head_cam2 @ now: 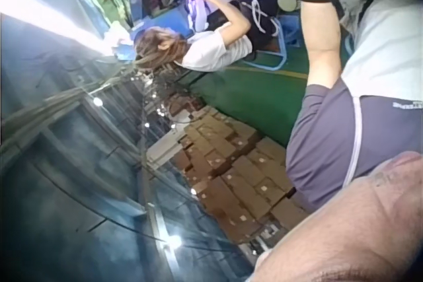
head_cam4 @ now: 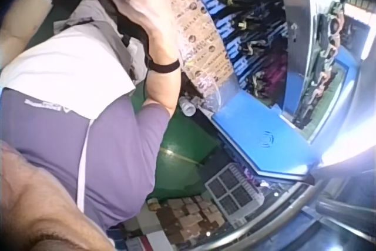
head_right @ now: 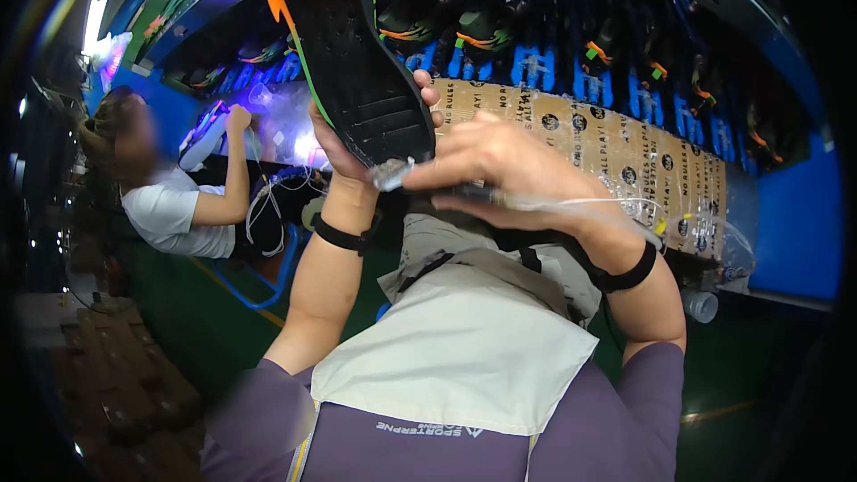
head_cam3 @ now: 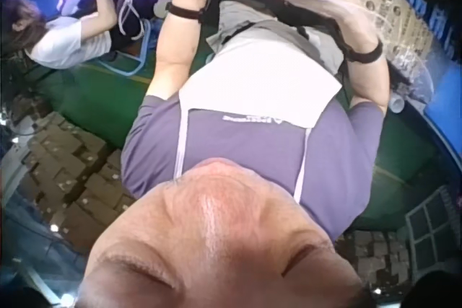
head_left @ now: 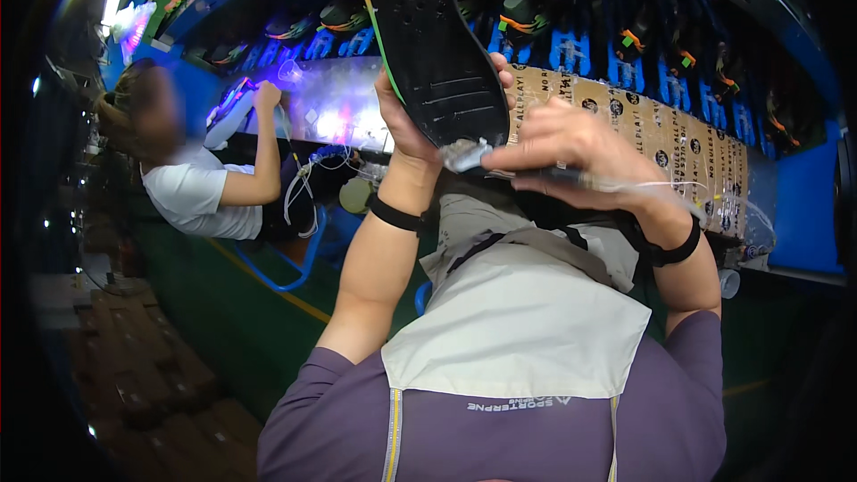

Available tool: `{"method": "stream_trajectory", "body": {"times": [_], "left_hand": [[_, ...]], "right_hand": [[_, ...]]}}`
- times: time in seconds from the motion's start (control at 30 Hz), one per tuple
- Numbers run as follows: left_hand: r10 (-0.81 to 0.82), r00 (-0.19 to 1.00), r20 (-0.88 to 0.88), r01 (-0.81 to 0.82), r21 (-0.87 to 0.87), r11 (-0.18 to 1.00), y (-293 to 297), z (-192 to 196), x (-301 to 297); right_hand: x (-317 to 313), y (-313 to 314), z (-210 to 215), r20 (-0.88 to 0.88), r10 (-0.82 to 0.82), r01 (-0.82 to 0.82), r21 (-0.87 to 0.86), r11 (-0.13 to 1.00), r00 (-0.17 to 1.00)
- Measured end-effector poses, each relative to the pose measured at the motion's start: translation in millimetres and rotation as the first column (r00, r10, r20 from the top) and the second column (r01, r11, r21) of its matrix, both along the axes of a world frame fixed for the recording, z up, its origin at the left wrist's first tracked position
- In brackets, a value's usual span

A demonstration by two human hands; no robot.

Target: Apply adhesive to shoe soles using a brush on a manufacturing line.

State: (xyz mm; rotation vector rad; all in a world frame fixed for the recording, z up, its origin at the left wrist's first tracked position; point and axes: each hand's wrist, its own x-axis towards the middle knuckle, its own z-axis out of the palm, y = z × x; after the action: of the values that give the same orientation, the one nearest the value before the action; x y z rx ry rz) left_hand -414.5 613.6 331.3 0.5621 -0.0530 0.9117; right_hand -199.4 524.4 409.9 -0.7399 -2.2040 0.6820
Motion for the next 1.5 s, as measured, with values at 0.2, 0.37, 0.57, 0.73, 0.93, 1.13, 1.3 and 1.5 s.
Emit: {"method": "stream_trajectory", "body": {"times": [0.2, 0.37, 0.57, 0.73, 0.93, 1.13, 1.3, 1.5], "left_hand": [[0.008, 0.996, -0.085, -0.002, 0.069, 0.998, 9.3, 17.6, -7.9], [0.038, 0.937, -0.346, 0.053, 0.250, 0.967, 16.4, 36.2, -7.7], [0.010, 0.913, -0.407, 0.076, 0.196, 0.978, 34.9, 42.0, -9.5], [-0.226, 0.919, -0.324, 0.258, 0.058, 0.964, 50.3, 46.3, -8.2], [-0.156, 0.756, -0.635, 0.221, 0.024, 0.975, 49.2, 58.2, -2.7], [-0.054, 0.622, -0.781, 0.158, 0.057, 0.986, 50.4, 67.4, 0.3], [-0.159, 0.758, -0.633, 0.217, 0.015, 0.976, 59.2, 40.9, -8.0], [-0.217, 0.890, -0.401, 0.145, -0.203, 0.969, 31.0, 6.9, -6.9]], "right_hand": [[2.1, -2.1, 4.3, -0.119, -0.046, 0.023, -0.188, 0.982, 0.992], [5.6, 1.6, 12.5, 0.114, 0.152, -0.152, -0.015, 0.988, 0.982], [1.9, 4.6, 8.5, 0.157, 0.058, -0.071, 0.076, 0.995, 0.986], [5.8, 5.6, 8.2, 0.098, -0.082, 0.079, 0.038, 0.996, 0.992], [3.8, 4.3, 13.1, 0.209, 0.027, -0.044, 0.073, 0.996, 0.977], [8.7, 4.1, 11.8, 0.192, 0.109, -0.109, -0.013, 0.994, 0.975], [11.4, 8.0, 0.4, 0.093, -0.166, 0.154, 0.122, 0.981, 0.982], [19.6, 11.4, 0.7, -0.261, -0.344, 0.293, -0.214, 0.932, 0.902]]}}
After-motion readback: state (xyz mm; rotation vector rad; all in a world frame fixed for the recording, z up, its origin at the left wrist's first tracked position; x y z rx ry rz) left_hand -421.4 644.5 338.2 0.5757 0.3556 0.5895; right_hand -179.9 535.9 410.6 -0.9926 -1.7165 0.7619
